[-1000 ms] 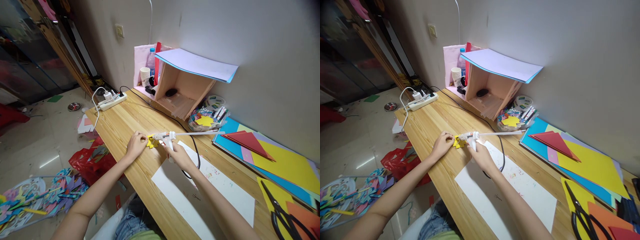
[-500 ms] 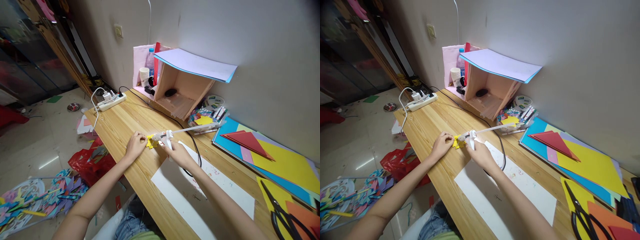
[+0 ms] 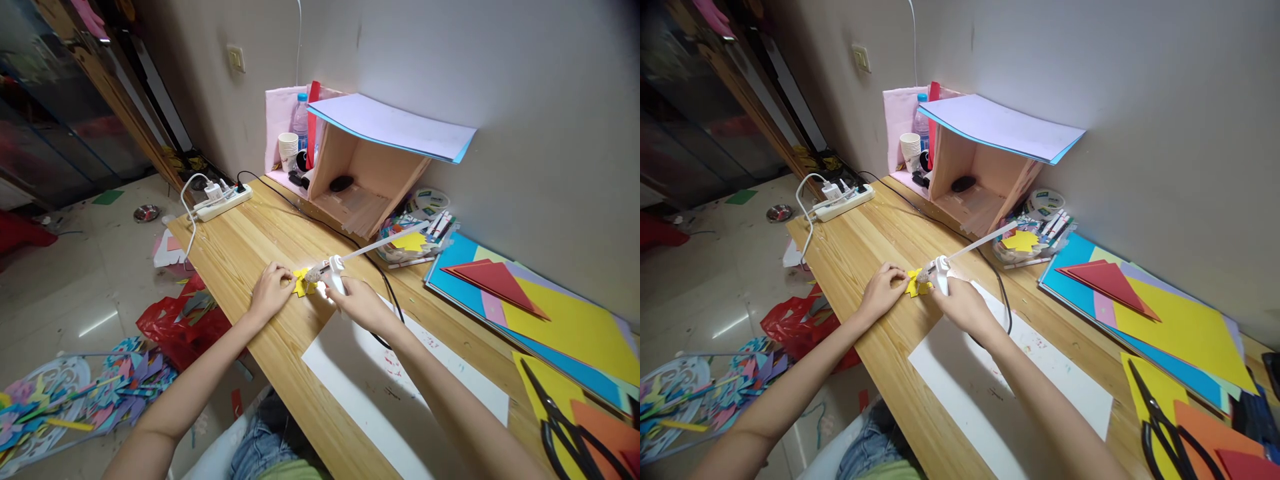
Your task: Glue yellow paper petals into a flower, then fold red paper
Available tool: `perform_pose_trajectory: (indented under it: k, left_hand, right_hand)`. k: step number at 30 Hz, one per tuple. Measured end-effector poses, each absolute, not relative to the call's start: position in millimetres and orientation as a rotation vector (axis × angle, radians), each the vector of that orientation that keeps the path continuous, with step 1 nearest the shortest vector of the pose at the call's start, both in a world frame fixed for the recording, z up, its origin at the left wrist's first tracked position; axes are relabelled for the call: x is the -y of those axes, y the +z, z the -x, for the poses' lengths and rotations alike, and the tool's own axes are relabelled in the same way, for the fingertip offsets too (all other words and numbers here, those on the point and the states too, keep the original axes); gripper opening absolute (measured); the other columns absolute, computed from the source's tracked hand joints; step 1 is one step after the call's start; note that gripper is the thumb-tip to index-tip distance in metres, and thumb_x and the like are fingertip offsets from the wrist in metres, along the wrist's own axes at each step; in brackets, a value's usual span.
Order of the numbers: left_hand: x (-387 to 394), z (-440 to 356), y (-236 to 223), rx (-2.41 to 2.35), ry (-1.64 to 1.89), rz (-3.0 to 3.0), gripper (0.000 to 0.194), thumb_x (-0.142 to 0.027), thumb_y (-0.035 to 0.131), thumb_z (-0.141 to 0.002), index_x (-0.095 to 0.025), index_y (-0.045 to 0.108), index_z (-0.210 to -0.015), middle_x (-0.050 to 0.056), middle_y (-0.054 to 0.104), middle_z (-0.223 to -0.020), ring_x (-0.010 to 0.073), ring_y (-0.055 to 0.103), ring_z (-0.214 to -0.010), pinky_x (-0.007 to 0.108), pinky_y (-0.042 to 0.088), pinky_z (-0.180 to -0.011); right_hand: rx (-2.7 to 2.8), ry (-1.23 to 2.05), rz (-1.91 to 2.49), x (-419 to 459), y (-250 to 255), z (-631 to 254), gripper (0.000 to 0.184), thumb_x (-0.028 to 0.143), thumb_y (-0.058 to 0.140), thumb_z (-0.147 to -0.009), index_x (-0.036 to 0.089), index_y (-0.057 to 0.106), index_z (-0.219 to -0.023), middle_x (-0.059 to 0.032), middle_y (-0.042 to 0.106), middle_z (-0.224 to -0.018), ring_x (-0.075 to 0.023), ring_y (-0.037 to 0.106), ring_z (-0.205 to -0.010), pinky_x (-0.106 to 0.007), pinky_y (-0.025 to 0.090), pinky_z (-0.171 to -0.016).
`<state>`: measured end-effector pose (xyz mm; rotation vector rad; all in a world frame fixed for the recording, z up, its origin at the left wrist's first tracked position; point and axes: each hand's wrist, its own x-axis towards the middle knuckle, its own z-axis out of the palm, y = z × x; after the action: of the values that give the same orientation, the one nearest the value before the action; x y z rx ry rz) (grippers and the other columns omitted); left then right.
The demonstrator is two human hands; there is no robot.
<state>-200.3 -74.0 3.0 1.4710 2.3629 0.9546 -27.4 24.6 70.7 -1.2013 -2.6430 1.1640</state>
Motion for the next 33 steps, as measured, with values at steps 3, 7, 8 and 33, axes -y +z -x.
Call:
perform_pose_trajectory:
  k: [3, 7, 8, 33]
  left_hand:
    - [74, 202, 4, -2.356, 0.909, -1.476, 0.017, -0.031, 0.051, -0.078, -0.02, 0.063, -0.077, 0.003, 0.056, -0.092, 0.0175, 0.055, -0.089, 0.03, 0.043, -0.078]
    - [70, 205, 7, -2.349, 0.841, -1.457, 0.018, -0.034, 0.051, -0.078, -0.021, 0.064, -0.075, 0.003, 0.056, -0.094, 0.0172, 0.055, -0.088, 0.029, 0.044, -0.074]
    - [69, 206, 8, -2.352, 0.829, -1.452, 0.019, -0.034, 0.051, -0.078, -0.021, 0.064, -0.074, 0.002, 0.056, -0.094, 0.017, 0.055, -0.087, 0.028, 0.044, -0.073]
    - [61, 209, 7, -2.315, 0.829, -1.494, 0.012, -0.031, 0.054, -0.073, -0.021, 0.058, -0.08, 0.002, 0.057, -0.079, 0.0176, 0.054, -0.079, 0.029, 0.043, -0.068]
  right_hand:
    - [2.612, 1.189, 1.224, -26, 65, 27, 0.035, 0.047, 0.041, -0.079, 0.017, 0.052, -0.064, -0.0056, 0.062, -0.065, -0.016, 0.053, -0.057, -0.024, 0.028, -0.05]
    - [2.557, 1.249, 1.216, -25, 60, 26, 0.033, 0.045, 0.043, -0.078, 0.017, 0.05, -0.062, -0.005, 0.061, -0.063, -0.0155, 0.053, -0.056, -0.024, 0.029, -0.05]
    - [2.541, 1.258, 1.209, -25, 59, 26, 0.032, 0.044, 0.043, -0.078, 0.018, 0.05, -0.062, -0.0046, 0.061, -0.063, -0.0155, 0.053, -0.056, -0.024, 0.029, -0.05]
    - [1.905, 1.784, 1.168, -38, 45, -6, 0.034, 0.044, 0.045, -0.076, 0.015, 0.059, -0.062, 0.0001, 0.052, -0.045, -0.0118, 0.041, -0.045, -0.025, 0.032, -0.049]
